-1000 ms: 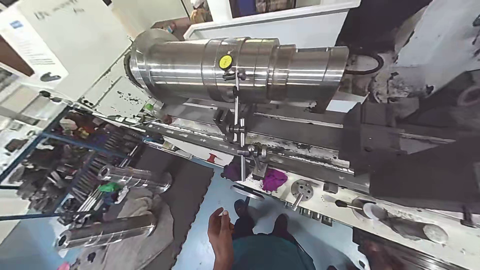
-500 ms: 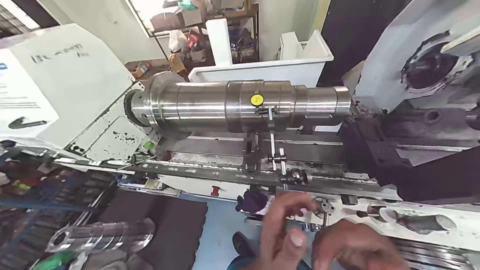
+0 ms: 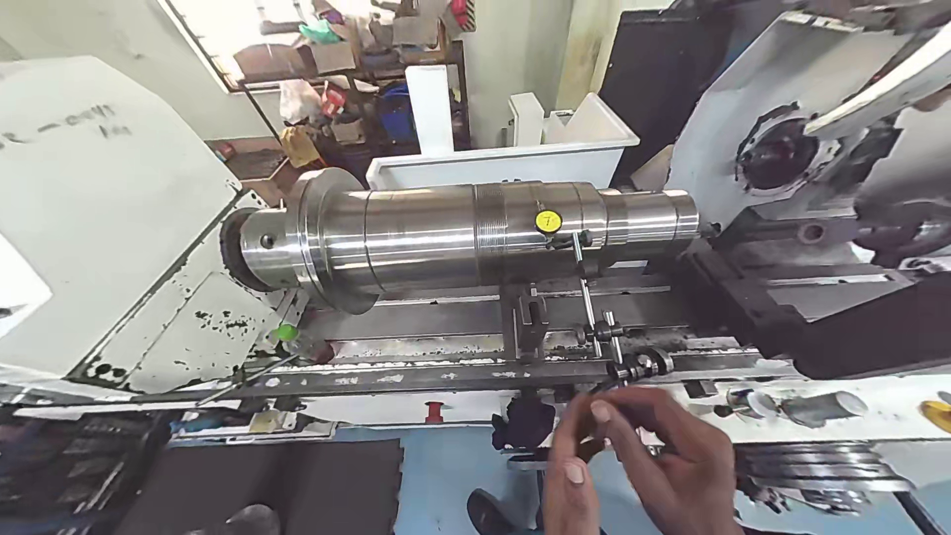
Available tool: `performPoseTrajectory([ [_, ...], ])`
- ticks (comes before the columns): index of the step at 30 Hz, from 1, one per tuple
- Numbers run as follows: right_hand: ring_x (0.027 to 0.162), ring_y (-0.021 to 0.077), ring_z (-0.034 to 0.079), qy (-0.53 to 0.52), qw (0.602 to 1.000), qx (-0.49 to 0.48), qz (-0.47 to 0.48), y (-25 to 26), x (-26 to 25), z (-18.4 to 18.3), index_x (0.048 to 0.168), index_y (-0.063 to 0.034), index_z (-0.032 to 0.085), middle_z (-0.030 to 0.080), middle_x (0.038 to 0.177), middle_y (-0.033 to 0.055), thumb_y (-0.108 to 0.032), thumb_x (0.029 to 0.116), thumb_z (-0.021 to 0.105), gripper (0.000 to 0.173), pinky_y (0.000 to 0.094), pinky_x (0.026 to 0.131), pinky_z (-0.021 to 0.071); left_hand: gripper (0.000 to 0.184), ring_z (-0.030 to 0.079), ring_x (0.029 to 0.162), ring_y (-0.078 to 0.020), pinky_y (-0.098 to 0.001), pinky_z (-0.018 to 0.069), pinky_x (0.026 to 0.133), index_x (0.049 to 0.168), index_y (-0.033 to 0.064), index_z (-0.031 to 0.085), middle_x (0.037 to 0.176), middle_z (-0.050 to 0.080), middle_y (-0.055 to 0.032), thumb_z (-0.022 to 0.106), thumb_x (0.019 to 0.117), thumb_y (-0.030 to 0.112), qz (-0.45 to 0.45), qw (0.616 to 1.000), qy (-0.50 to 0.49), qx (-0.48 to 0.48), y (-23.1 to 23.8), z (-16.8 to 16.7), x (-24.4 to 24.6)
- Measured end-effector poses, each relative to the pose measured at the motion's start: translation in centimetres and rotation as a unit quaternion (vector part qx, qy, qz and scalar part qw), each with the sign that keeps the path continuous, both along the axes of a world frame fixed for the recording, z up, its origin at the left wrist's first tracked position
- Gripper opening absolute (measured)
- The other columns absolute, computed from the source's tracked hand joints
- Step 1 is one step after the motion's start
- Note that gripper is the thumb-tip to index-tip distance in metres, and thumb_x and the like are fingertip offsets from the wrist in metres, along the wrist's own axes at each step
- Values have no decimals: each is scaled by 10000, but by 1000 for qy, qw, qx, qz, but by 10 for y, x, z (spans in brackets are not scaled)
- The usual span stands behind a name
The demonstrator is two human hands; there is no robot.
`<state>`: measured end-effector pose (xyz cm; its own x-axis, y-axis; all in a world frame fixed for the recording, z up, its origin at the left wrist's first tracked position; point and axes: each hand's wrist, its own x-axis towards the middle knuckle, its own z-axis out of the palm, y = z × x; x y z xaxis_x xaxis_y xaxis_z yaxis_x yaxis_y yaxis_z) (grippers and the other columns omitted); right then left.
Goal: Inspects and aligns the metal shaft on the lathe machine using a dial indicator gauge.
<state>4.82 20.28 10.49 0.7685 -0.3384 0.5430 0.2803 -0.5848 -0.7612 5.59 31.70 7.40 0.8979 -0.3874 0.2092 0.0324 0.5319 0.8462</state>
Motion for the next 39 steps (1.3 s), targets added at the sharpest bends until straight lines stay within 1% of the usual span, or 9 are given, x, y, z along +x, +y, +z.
performPoseTrajectory([
  [2, 799, 96, 722, 8, 999, -2, -44, -12, 4, 8, 1011, 57, 694, 743, 927, 92, -226, 1001, 664, 285, 270, 728, 631, 954, 622, 1254, -213, -386, 531, 1053, 1472, -168, 338, 1391, 597, -212, 274, 1030, 675, 40, 997, -13, 62, 11, -18, 7],
  [4, 827, 114, 718, 14, 997, 5, -73, -25, 8, 14, 1017, 56, 691, 729, 955, 100, -226, 988, 664, 286, 276, 761, 630, 844, 662, 1181, -219, -389, 561, 994, 1456, -131, 400, 1308, 657, -178, 304, 1063, 611, 55, 992, 32, 112, 25, -38, 13],
  [7, 813, 78, 699, 39, 995, 30, -85, -41, 16, 21, 1046, 17, 707, 722, 943, 56, -264, 980, 663, 292, 230, 744, 605, 624, 699, 1058, -185, -367, 593, 881, 1381, -72, 507, 1159, 713, -115, 315, 1085, 443, 65, 972, 110, 195, 49, -63, 25],
  [10, 769, 36, 674, 60, 994, 43, -84, -51, 26, 24, 1067, -35, 714, 722, 901, 1, -283, 972, 663, 271, 194, 692, 577, 523, 707, 1002, -182, -360, 593, 832, 1301, -38, 585, 1084, 728, -103, 299, 1087, 344, 88, 953, 159, 241, 69, -79, 37],
  [13, 710, 16, 644, 79, 993, 41, -76, -59, 37, 27, 1095, -92, 720, 706, 878, -44, -300, 957, 663, 255, 174, 617, 544, 506, 719, 947, -198, -366, 595, 787, 1244, -23, 620, 1032, 736, -113, 262, 1117, 311, 124, 934, 243, 229, 76, -78, 48],
  [17, 819, 62, 698, 128, 987, 3, -92, -67, 54, 33, 1129, -129, 728, 712, 1004, -5, -369, 935, 666, 315, 242, 708, 606, 494, 719, 938, -194, -356, 590, 768, 1243, -6, 621, 1028, 735, -108, 258, 1126, 307, 169, 922, 295, 184, 73, -74, 56],
  [21, 898, 148, 696, 148, 983, -34, -100, -77, 71, 34, 1155, -115, 729, 696, 1097, 70, -366, 959, 669, 324, 363, 771, 602, 512, 719, 924, -199, -357, 585, 769, 1206, 7, 649, 1000, 741, -105, 260, 1136, 332, 190, 913, 331, 145, 66, -72, 58],
  [23, 915, 169, 687, 154, 981, -55, -106, -81, 78, 34, 1154, -117, 734, 685, 1104, 82, -366, 961, 664, 322, 390, 780, 590, 510, 722, 894, -194, -346, 585, 746, 1183, 14, 658, 975, 743, -97, 266, 1136, 337, 187, 909, 346, 135, 63, -72, 57],
  [39, 894, 185, 686, 166, 979, -67, -100, -85, 95, 30, 1117, -141, 763, 686, 1094, 75, -392, 962, 658, 313, 411, 749, 583, 509, 721, 879, -196, -348, 580, 748, 1184, 17, 650, 952, 742, -98, 266, 1136, 347, 199, 897, 369, 144, 72, -81, 62],
])
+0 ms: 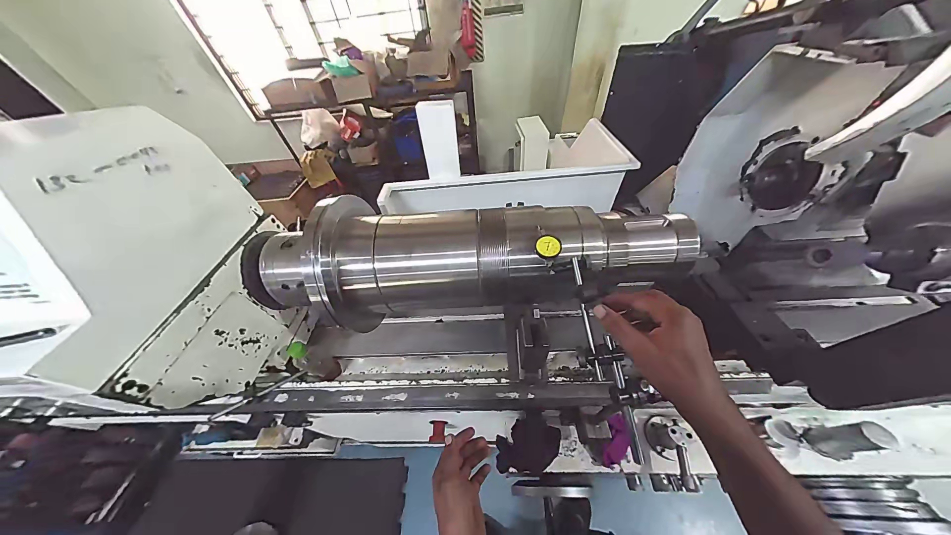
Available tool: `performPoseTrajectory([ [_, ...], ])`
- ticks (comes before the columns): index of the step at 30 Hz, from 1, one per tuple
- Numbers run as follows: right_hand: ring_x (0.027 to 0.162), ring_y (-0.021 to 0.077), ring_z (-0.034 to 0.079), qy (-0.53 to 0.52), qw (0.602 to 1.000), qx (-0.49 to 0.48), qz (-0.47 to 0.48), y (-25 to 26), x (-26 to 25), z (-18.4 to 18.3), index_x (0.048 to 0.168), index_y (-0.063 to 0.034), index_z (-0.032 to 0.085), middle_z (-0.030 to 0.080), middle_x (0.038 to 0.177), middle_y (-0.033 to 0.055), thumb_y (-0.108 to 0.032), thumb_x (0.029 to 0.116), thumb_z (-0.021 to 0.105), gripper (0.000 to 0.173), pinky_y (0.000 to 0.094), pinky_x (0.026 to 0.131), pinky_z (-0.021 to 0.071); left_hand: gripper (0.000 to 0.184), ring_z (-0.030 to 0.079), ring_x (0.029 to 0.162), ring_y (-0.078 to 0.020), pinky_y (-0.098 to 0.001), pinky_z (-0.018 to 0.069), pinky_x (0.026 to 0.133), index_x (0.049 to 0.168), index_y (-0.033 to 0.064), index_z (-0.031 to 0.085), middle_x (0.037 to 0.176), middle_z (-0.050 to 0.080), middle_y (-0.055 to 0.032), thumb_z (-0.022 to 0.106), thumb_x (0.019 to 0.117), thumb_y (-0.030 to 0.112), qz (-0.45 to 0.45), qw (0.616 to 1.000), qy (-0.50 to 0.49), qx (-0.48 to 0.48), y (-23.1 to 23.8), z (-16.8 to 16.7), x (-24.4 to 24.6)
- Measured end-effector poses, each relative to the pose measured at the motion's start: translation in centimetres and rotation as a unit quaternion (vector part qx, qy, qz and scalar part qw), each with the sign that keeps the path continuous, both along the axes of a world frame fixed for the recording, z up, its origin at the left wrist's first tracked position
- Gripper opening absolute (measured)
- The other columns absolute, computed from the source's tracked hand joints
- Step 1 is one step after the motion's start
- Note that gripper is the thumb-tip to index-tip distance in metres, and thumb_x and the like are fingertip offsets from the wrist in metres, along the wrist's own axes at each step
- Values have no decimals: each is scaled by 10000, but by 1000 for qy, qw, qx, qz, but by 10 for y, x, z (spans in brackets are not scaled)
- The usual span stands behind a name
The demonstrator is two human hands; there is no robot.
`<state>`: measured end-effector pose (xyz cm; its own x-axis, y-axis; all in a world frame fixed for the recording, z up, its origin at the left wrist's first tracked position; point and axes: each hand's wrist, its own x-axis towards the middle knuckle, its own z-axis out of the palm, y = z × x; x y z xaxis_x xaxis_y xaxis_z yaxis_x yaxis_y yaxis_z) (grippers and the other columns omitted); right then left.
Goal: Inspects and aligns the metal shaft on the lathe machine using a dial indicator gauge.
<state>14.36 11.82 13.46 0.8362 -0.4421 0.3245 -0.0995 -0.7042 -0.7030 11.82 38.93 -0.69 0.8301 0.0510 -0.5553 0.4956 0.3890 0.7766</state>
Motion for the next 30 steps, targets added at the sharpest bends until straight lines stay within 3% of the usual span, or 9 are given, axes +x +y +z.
performPoseTrajectory([
  [19, 794, 177, 658, 47, 999, -9, 9, 0, 10, -2, 1006, -137, 787, 699, 979, 53, -388, 944, 698, 273, 446, 707, 552, 514, 719, 871, -200, -364, 579, 755, 1166, 18, 655, 929, 741, -93, 258, 1134, 343, 9, 1000, 5, 1, -4, 4, 2],
  [25, 778, 177, 652, 35, 999, -4, -4, 2, 17, -3, 942, -110, 790, 699, 947, 57, -316, 945, 713, 220, 454, 701, 542, 518, 716, 853, -191, -351, 574, 740, 1170, 20, 651, 920, 738, -90, 257, 1137, 354, 6, 1000, 1, 0, -4, 5, 1],
  [30, 759, 187, 647, 16, 999, 4, -27, 7, 21, -1, 856, -89, 771, 687, 889, 69, -247, 881, 789, 161, 452, 693, 535, 514, 715, 847, -186, -345, 574, 735, 1178, 20, 637, 922, 735, -87, 252, 1137, 358, -5, 1000, -8, -3, -2, 1, 1],
])
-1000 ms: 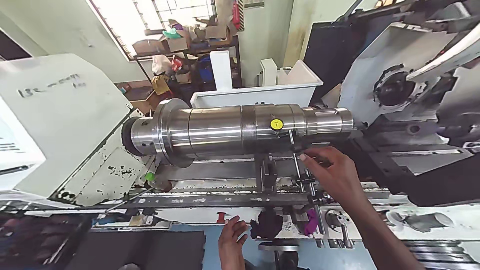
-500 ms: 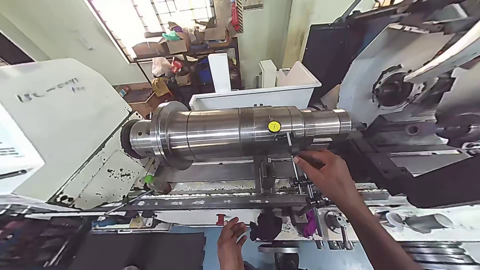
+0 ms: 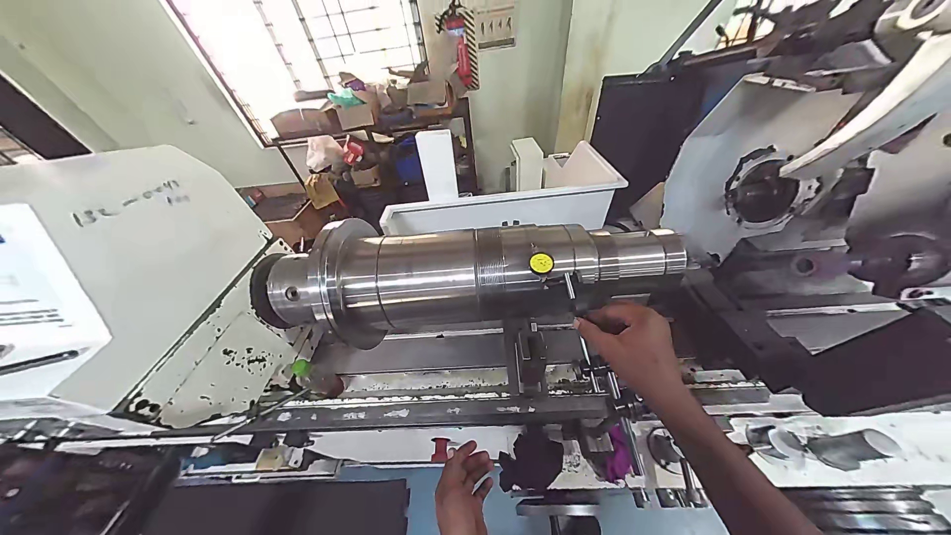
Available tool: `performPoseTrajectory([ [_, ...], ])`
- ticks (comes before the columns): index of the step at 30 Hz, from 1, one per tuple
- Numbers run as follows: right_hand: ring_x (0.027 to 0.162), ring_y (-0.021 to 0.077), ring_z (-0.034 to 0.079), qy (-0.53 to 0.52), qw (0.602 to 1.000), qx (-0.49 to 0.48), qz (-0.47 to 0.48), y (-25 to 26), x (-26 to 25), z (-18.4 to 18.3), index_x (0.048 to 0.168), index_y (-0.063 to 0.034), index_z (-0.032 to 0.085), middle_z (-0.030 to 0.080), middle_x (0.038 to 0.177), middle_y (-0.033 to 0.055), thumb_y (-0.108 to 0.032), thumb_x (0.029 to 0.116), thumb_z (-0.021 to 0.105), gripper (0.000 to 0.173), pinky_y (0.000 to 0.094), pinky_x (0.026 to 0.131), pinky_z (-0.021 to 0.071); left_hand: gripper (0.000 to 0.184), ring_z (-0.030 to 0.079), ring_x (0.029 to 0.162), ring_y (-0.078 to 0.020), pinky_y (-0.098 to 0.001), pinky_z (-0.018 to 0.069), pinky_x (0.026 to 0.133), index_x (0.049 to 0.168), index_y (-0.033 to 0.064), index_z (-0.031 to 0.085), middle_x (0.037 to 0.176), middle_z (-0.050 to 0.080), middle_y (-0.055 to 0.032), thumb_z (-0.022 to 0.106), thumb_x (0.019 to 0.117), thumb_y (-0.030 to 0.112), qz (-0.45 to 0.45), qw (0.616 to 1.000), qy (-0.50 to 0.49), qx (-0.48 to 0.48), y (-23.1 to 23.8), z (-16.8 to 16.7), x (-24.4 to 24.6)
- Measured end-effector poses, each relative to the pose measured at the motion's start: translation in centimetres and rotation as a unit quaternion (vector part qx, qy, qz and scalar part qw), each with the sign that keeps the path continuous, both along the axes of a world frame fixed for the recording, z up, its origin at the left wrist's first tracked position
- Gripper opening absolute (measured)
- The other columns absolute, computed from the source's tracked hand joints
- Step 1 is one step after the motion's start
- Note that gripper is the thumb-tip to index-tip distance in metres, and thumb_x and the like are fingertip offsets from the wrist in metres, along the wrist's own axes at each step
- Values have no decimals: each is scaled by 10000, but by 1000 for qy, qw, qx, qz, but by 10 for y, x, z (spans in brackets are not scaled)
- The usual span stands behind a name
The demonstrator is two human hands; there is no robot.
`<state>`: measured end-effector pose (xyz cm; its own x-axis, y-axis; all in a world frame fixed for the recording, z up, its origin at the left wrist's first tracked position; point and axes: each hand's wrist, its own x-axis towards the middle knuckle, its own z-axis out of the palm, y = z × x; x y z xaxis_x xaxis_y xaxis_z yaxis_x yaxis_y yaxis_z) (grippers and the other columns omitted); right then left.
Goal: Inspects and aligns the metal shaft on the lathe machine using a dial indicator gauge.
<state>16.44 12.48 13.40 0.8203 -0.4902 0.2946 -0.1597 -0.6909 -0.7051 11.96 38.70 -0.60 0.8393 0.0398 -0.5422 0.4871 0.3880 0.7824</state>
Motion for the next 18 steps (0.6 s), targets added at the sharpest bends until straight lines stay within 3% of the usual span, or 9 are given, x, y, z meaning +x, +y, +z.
performPoseTrajectory([
  [6, 730, 205, 629, -10, 1000, -4, -17, 4, 1, -1, 835, -59, 721, 657, 866, 84, -223, 848, 825, 194, 455, 666, 525, 498, 716, 829, -176, -329, 577, 724, 1156, 28, 658, 891, 737, -78, 268, 1137, 338, -12, 1000, -13, -11, -4, 2, 0],
  [11, 766, 202, 643, 28, 1000, 9, -2, 3, -3, 3, 925, -70, 742, 671, 910, 86, -280, 920, 775, 212, 456, 705, 540, 487, 714, 826, -172, -320, 581, 723, 1152, 4, 656, 893, 735, -83, 276, 1135, 309, -49, 997, -52, -22, -17, 10, -1],
  [15, 738, 238, 615, 5, 1000, -5, -29, 10, 0, 1, 853, -48, 716, 638, 855, 102, -235, 884, 801, 207, 485, 669, 514, 442, 711, 852, -157, -311, 583, 761, 1163, -21, 640, 907, 734, -77, 287, 1122, 242, -108, 986, -126, -28, -37, 21, -2],
  [18, 711, 242, 601, 0, 999, -15, -30, 11, 0, 3, 843, -36, 695, 624, 845, 110, -222, 867, 827, 229, 475, 634, 505, 321, 702, 872, -143, -305, 586, 795, 1165, -40, 616, 944, 731, -77, 391, 1085, 175, -164, 964, -203, -39, -60, 29, 1],
])
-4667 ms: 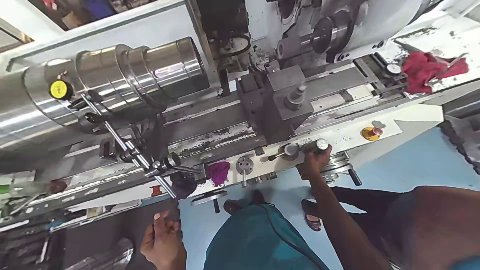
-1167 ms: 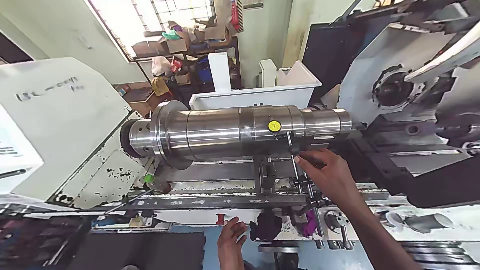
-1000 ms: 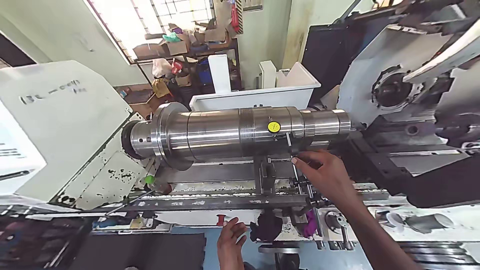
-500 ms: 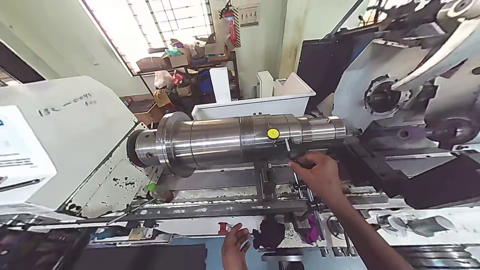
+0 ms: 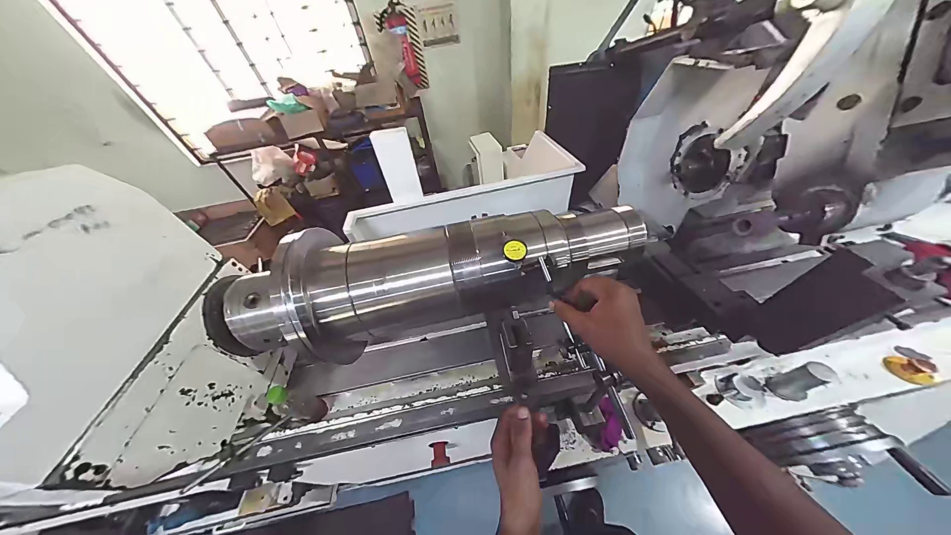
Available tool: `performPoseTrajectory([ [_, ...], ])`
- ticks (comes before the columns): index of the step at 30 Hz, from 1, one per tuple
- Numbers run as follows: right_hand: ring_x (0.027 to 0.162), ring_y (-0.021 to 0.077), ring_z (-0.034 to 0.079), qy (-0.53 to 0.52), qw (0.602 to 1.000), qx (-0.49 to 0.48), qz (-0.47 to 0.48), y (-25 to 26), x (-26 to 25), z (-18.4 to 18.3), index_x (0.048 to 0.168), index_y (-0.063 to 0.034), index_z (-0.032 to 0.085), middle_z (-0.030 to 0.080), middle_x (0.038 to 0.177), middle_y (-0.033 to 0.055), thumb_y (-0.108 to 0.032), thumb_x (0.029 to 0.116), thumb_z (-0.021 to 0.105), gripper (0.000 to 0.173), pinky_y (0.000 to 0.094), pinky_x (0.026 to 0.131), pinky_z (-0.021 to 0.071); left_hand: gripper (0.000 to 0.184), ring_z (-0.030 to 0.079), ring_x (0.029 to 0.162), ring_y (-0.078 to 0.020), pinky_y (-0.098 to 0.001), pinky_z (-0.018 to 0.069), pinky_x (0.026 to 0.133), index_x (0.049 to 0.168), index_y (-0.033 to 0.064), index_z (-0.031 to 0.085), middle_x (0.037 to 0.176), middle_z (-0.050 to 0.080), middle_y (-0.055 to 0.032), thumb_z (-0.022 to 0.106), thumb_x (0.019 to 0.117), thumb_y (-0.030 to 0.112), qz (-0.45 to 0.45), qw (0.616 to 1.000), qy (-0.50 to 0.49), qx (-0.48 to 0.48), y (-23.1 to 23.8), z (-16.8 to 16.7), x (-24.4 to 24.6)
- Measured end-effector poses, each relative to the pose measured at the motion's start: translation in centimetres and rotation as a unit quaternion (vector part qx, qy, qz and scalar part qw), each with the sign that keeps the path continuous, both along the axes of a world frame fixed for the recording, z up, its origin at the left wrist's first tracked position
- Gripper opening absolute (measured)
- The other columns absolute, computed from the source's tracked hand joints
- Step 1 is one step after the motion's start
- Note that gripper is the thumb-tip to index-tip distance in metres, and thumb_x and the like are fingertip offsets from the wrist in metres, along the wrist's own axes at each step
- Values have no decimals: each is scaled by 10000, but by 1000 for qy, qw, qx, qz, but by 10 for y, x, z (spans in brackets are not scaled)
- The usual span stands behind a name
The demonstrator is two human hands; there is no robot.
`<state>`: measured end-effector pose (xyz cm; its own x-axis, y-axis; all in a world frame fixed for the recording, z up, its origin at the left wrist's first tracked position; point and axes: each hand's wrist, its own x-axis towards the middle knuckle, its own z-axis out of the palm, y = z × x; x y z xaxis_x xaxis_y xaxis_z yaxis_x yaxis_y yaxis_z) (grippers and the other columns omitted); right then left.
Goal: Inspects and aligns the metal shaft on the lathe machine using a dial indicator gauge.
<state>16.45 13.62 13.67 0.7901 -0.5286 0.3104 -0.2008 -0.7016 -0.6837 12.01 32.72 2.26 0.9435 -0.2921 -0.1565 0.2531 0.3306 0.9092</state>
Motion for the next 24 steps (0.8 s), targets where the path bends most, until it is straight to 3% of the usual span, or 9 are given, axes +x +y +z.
performPoseTrajectory([
  [5, 710, 186, 674, 75, 986, -4, 146, -42, -34, 7, 1062, -107, 744, 715, 868, 59, -295, 916, 791, 243, 428, 644, 583, 382, 673, 1014, -159, -333, 577, 907, 1341, -75, 535, 1142, 667, -139, 540, 1036, 156, -94, 994, -59, 23, -45, 8, 12],
  [9, 855, 202, 700, 230, 926, -10, 298, -103, -62, 8, 1151, -108, 729, 733, 974, 59, -275, 841, 834, 368, 454, 800, 594, 420, 694, 1013, -203, -371, 592, 901, 1376, -71, 464, 1161, 667, -173, 565, 1047, 170, -122, 993, -3, -12, -76, 21, 24],
  [13, 862, 256, 664, 304, 855, -60, 416, -119, -55, -6, 1082, -42, 746, 706, 953, 126, -216, 879, 798, 273, 497, 812, 538, 264, 713, 868, -234, -380, 602, 794, 1230, -74, 539, 982, 710, -178, 502, 1081, 142, -72, 987, 90, -116, -109, 35, 32],
  [16, 733, 226, 607, 365, 811, -39, 455, -120, -35, -22, 946, 4, 702, 644, 801, 115, -252, 867, 809, 289, 478, 692, 488, 240, 712, 681, -222, -350, 617, 659, 1130, -65, 563, 788, 699, -157, 536, 1071, 165, 7, 979, 156, -131, -130, 51, 30],
  [19, 552, 119, 538, 487, 748, 80, 443, -115, -21, -35, 1027, -10, 612, 596, 701, 56, -131, 893, 784, 249, 306, 547, 472, 218, 627, 516, -171, -305, 578, 528, 1040, -46, 560, 637, 606, -98, 623, 1030, 163, 90, 977, 168, -100, -149, 63, 24],
  [20, 519, 117, 528, 504, 741, 96, 433, -113, -20, -37, 1023, -25, 585, 585, 675, 53, -92, 895, 766, 232, 288, 515, 460, 224, 599, 478, -154, -291, 563, 486, 1020, -43, 555, 612, 575, -81, 658, 1009, 156, 117, 976, 164, -81, -155, 65, 23],
  [21, 516, 129, 517, 495, 752, 69, 430, -112, -20, -36, 975, -28, 593, 565, 660, 51, -104, 885, 771, 214, 312, 508, 447, 241, 572, 451, -147, -287, 542, 455, 1013, -47, 555, 595, 557, -78, 694, 986, 149, 144, 975, 157, -65, -161, 67, 24],
  [24, 672, 300, 577, 421, 803, -76, 415, -112, -31, -33, 800, -20, 622, 580, 723, 129, -266, 820, 784, 295, 543, 605, 442, 300, 530, 407, -140, -282, 505, 405, 1019, -62, 569, 569, 538, -80, 773, 924, 137, 200, 968, 150, -26, -172, 68, 23],
])
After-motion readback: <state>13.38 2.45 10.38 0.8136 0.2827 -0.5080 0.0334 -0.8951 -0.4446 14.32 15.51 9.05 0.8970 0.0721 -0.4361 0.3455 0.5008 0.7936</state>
